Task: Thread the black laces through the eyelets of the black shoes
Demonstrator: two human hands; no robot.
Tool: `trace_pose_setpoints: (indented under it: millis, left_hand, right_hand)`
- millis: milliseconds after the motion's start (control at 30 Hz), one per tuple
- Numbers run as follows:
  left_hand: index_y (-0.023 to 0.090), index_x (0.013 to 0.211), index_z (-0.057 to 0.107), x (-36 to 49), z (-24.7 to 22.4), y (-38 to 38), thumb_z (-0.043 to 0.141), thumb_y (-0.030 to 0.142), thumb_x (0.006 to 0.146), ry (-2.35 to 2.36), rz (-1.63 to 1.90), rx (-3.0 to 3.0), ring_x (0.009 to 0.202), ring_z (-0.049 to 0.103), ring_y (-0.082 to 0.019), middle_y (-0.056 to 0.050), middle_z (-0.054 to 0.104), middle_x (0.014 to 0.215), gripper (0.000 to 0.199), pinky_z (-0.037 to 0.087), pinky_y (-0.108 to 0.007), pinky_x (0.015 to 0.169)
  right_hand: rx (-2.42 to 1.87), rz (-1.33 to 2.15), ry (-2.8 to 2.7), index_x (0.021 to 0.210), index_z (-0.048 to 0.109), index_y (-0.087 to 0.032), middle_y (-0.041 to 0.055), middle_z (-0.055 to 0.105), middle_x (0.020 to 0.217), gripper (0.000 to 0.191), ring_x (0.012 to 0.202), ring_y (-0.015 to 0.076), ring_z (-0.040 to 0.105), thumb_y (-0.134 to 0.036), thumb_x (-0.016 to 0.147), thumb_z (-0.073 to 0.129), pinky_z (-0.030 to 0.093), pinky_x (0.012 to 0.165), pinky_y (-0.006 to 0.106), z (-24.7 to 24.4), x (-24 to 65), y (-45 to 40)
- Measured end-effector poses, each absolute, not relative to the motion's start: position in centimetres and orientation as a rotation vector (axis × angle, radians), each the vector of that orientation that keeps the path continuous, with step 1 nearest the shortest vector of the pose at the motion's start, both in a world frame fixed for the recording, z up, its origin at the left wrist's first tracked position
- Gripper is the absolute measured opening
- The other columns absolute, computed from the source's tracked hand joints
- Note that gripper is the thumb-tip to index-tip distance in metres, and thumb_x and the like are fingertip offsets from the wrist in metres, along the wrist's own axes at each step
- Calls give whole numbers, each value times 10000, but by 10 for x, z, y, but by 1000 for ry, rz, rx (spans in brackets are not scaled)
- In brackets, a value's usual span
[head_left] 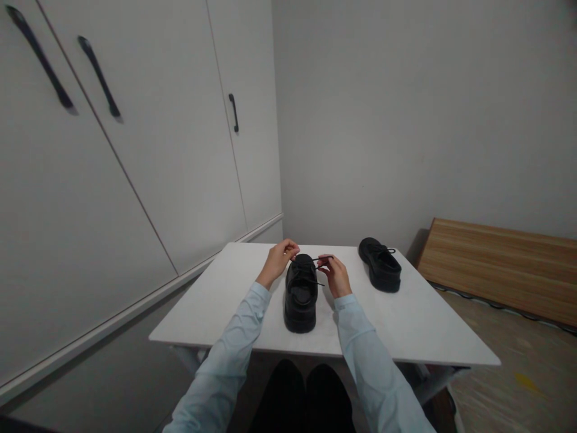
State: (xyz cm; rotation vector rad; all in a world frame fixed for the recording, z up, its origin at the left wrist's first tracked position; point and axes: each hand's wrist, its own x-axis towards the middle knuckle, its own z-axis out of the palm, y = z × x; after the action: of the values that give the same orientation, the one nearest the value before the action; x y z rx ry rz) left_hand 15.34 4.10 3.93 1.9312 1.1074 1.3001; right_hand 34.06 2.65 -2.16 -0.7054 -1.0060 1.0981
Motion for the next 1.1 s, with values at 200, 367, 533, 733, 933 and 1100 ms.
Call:
trace_pose_setpoints:
  millis: [200,367,533,733,933,1100]
  left_hand:
    - [155,964,540,150,39,44,587,348,759,902,1417,1658,558,562,-79,31,523,707,285,549,-250,564]
    - [146,913,553,144,52,44,587,314,751,939,1543,1676,484,501,-55,24,524,707,236,481,-193,450]
    - [146,848,572,132,72,43,606,269,732,968,1629,1740,478,465,-53,18,538,675,172,387,-153,405]
    - [143,835,584,110,97,33,660,289,708,968,1733,1725,509,483,-60,9,575,680,208,358,-146,412]
    - [145,811,568,97,117,12,683,292,688,912,1781,1681,470,487,-56,28,558,669,224,412,-170,409]
    - [144,817,565,94,120,7,684,283,684,910,1788,1690,459,492,-56,28,558,673,226,415,-175,398]
  right_hand:
    - [-777,1131,-840,564,611,-190,8,595,641,130,616,125,531,-297,625,569,448,570,231,-25,345,29]
    - [-985,1248,-880,528,577,-169,30,595,644,101,540,119,520,-265,559,565,399,466,222,-32,345,30]
    - [-1029,1241,-925,627,613,-175,32,605,704,109,593,132,539,-244,559,565,410,492,223,-34,345,30]
    - [-938,814,-1375,879,662,-219,57,602,1039,224,934,203,552,-281,684,571,459,746,309,-24,343,22]
    - [-859,854,-1666,1190,522,-259,73,535,1251,506,1184,245,471,-324,708,662,379,940,394,-24,337,15]
    - [-859,938,-1635,1222,455,-246,87,571,1223,547,1167,244,503,-311,718,658,345,976,423,-29,339,19]
